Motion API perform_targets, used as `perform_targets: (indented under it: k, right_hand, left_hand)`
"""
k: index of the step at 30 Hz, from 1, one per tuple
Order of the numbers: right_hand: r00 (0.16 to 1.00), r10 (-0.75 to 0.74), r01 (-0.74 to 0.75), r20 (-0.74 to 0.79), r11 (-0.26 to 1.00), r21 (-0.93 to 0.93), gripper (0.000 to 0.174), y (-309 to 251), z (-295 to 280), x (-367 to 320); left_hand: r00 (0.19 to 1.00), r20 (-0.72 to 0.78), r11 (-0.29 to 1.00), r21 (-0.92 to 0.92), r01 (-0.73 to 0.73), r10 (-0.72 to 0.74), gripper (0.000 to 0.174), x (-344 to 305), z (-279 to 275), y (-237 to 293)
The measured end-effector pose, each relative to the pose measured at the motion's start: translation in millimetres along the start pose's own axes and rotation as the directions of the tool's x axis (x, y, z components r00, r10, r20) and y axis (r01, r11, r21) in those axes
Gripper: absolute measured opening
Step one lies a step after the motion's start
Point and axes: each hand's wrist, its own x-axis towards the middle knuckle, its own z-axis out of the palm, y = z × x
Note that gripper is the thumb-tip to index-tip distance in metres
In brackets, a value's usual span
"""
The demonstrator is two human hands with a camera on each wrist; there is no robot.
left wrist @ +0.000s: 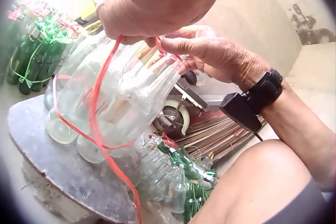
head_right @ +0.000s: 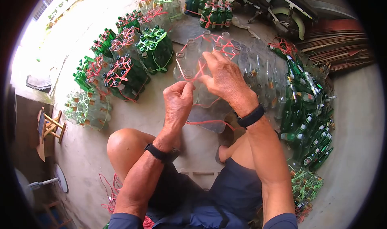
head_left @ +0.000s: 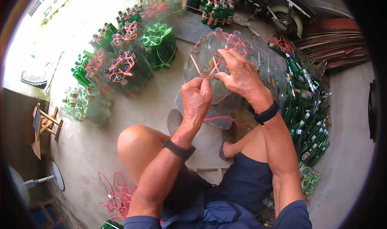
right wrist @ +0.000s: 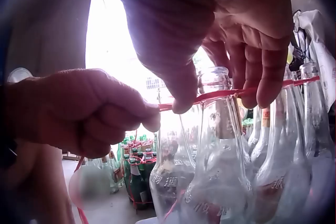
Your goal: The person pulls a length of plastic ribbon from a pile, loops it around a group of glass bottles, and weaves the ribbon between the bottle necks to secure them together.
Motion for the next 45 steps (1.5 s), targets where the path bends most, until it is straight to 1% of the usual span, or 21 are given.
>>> perform_targets:
  k: [2, 5, 10, 12, 13, 15, 16, 18, 20, 22, 24, 27, 29, 32, 34, 35, 36, 39, 41, 42, 45]
  right_hand:
    - [0.99, 0.097, -0.103, 0.103, 0.993, 0.05, 0.067, -3.0, -3.3, 2.0]
    - [0.982, 0.136, -0.145, 0.129, 0.988, 0.059, 0.068, -7.4, -6.4, 3.0]
    - [0.989, 0.12, -0.127, 0.083, 0.989, 0.081, 0.069, -2.4, -2.3, 0.2]
    - [0.988, 0.128, -0.136, 0.082, 0.986, 0.099, 0.069, -1.7, -2.1, -0.2]
    - [0.987, 0.132, -0.14, 0.089, 0.985, 0.097, 0.069, -1.8, -1.4, -0.9]
    - [0.986, 0.141, -0.149, 0.083, 0.984, 0.102, 0.069, 0.3, 0.4, -0.1]
    - [0.988, 0.128, -0.137, 0.092, 0.986, 0.097, 0.069, 3.1, 2.7, -0.2]
    - [0.988, 0.119, -0.128, 0.093, 0.987, 0.096, 0.069, 5.7, 3.7, -0.9]
    - [0.984, 0.133, -0.148, 0.121, 0.982, 0.12, 0.07, 5.4, 4.3, -1.6]
    - [0.98, 0.149, -0.166, 0.133, 0.977, 0.13, 0.07, 2.8, 1.7, -1.4]
    - [0.975, 0.167, -0.187, 0.146, 0.973, 0.135, 0.069, 3.7, 0.8, -1.6]
    - [0.981, 0.151, -0.169, 0.122, 0.973, 0.157, 0.067, 7.9, 7.1, -3.6]
    - [0.996, 0.051, -0.038, -0.078, 0.985, 0.171, 0.049, 11.0, 15.5, -5.0]
    - [0.994, 0.07, -0.055, -0.083, 0.984, 0.17, 0.048, 8.3, 14.2, -4.8]
    - [0.995, 0.075, -0.063, -0.063, 0.982, 0.179, 0.048, 5.8, 9.2, -4.5]
    - [0.996, 0.075, -0.066, -0.04, 0.98, 0.187, 0.049, 5.1, 7.4, -4.2]
    - [0.996, 0.078, -0.069, -0.04, 0.98, 0.188, 0.049, 4.6, 7.3, -4.3]
    - [0.997, 0.076, -0.071, -0.024, 0.98, 0.187, 0.049, 6.9, 7.7, -4.0]
    - [0.999, 0.045, -0.043, -0.005, 0.983, 0.18, 0.063, 10.3, 8.9, -5.4]
    - [0.999, 0.045, -0.044, -0.002, 0.982, 0.182, 0.063, 11.0, 9.0, -5.6]
    - [0.999, 0.039, -0.033, -0.025, 0.978, 0.205, 0.063, 11.2, 11.0, -7.7]
  left_hand:
    - [1.0, 0.006, 0.999, 0.03, -0.024, 0.024, 0.022, -0.4, -3.3, 2.1]
    - [0.998, 0.026, 0.995, 0.077, -0.061, 0.059, 0.022, 0.1, -8.3, 3.4]
    - [0.99, 0.043, 0.972, 0.191, -0.139, 0.133, 0.023, 4.5, -13.5, 14.7]
    - [0.984, 0.071, 0.922, 0.346, -0.176, 0.162, 0.021, 4.3, -16.4, 23.9]
    - [0.983, 0.08, 0.917, 0.353, -0.183, 0.165, 0.021, 5.0, -18.2, 28.1]
    - [0.955, 0.163, 0.816, 0.496, -0.298, 0.249, 0.018, 11.3, -23.2, 35.7]
    - [0.951, 0.174, 0.809, 0.501, -0.308, 0.255, 0.018, 15.4, -25.5, 37.0]
    - [0.885, 0.288, 0.702, 0.539, -0.465, 0.366, 0.017, 23.7, -29.6, 40.8]
    - [0.877, 0.331, 0.676, 0.559, -0.48, 0.349, 0.017, 32.7, -30.4, 48.3]
    - [0.835, 0.415, 0.611, 0.571, -0.549, 0.362, 0.018, 40.7, -30.3, 54.7]
    - [0.825, 0.444, 0.591, 0.579, -0.562, 0.351, 0.019, 47.7, -28.6, 61.0]
    - [0.785, 0.526, 0.537, 0.58, -0.612, 0.327, 0.018, 57.5, -27.6, 70.0]
    - [0.769, 0.561, 0.523, 0.576, -0.628, 0.306, 0.017, 67.8, -29.2, 72.7]
    - [0.748, 0.605, 0.499, 0.576, -0.647, 0.272, 0.013, 78.2, -28.4, 79.7]
    - [0.741, 0.631, 0.513, 0.569, -0.643, 0.229, 0.011, 87.4, -26.5, 81.1]
    - [0.763, 0.617, 0.568, 0.564, -0.599, 0.191, 0.012, 91.9, -25.6, 80.3]
    - [0.762, 0.62, 0.568, 0.564, -0.6, 0.19, 0.012, 96.2, -26.3, 79.4]
    - [0.794, 0.606, 0.691, 0.553, -0.466, 0.05, 0.016, 111.4, -29.7, 74.9]
    - [0.798, 0.603, 0.71, 0.56, -0.426, 0.002, 0.017, 116.9, -31.9, 70.3]
    - [0.801, 0.598, 0.727, 0.567, -0.387, -0.04, 0.018, 118.1, -32.6, 69.5]
    - [0.792, 0.608, 0.734, 0.564, -0.379, -0.058, 0.018, 117.2, -36.8, 66.5]
